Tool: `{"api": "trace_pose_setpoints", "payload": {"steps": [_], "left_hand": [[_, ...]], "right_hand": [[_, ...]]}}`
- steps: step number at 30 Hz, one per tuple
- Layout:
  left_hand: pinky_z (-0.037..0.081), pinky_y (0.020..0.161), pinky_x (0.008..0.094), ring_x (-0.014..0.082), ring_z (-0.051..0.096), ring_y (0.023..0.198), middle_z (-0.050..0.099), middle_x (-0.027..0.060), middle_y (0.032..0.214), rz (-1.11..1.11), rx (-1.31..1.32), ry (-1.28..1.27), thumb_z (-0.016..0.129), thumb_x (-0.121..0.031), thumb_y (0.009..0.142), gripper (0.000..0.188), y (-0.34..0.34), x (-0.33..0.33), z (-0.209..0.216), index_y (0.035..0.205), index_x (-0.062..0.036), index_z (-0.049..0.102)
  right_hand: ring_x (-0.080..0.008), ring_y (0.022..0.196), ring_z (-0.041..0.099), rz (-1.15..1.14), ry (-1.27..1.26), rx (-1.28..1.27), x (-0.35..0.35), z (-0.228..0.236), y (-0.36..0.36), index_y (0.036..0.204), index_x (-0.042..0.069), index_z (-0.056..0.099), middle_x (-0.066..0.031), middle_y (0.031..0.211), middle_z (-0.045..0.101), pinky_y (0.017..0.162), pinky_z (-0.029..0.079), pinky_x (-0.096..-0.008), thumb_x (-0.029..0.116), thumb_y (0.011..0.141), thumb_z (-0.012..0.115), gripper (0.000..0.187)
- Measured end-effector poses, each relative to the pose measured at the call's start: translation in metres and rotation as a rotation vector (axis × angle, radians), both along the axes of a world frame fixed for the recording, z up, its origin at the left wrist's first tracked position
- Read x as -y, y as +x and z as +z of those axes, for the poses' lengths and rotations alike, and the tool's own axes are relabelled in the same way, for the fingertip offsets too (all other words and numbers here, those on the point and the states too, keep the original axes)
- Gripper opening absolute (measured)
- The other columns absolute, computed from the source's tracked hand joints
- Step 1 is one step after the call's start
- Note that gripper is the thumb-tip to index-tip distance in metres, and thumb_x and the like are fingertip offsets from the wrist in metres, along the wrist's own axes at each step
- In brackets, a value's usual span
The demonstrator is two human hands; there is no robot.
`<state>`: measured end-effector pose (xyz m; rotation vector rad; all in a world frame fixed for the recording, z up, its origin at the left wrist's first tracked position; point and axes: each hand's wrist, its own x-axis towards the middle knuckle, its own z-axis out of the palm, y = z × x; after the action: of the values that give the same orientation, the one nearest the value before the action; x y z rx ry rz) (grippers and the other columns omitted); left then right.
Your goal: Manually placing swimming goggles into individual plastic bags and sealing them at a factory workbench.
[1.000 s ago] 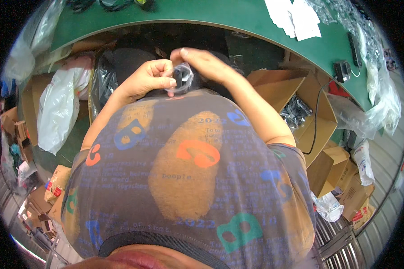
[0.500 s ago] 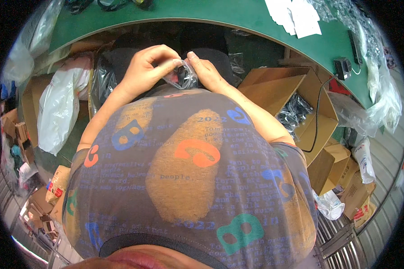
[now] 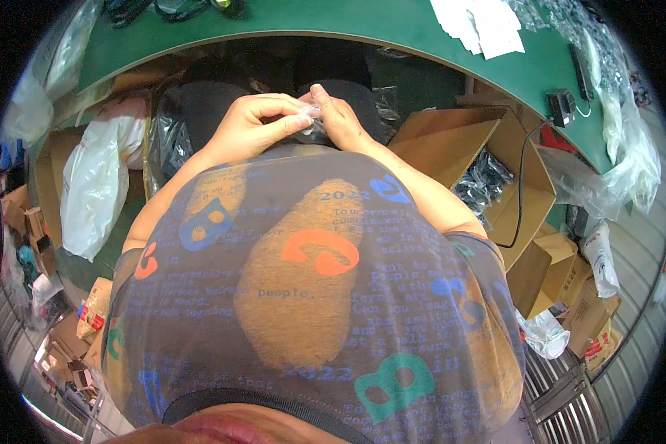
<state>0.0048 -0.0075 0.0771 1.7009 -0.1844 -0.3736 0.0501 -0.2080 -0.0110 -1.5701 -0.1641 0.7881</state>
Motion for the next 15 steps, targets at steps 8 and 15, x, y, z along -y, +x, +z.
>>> {"api": "trace_pose_setpoints", "payload": {"steps": [8,15], "left_hand": [[0.055,0.082,0.0287,0.0136,0.070,0.093,0.073,0.0063,0.117,0.002,0.183,0.141,0.073,-0.016,0.095,0.015,0.014,0.008,-0.008,0.104,-0.0042,0.078],[0.054,0.087,0.0284,0.0143,0.067,0.106,0.068,0.0078,0.127,0.058,0.296,0.010,0.070,-0.012,0.096,0.011,0.018,0.013,0.000,0.100,-0.0039,0.077]], "right_hand": [[-0.0179,0.107,0.063,-0.065,0.132,0.155,0.002,-0.032,-0.003,0.119,-0.001,0.070,-0.0104,0.112,0.071,0.097,0.048,-0.0344,0.056,0.111,0.034,0.068],[-0.0186,0.109,0.063,-0.126,0.140,0.006,-0.004,-0.020,-0.003,0.125,0.000,0.068,-0.0119,0.116,0.070,0.098,0.047,-0.0344,0.058,0.110,0.035,0.068]]}}
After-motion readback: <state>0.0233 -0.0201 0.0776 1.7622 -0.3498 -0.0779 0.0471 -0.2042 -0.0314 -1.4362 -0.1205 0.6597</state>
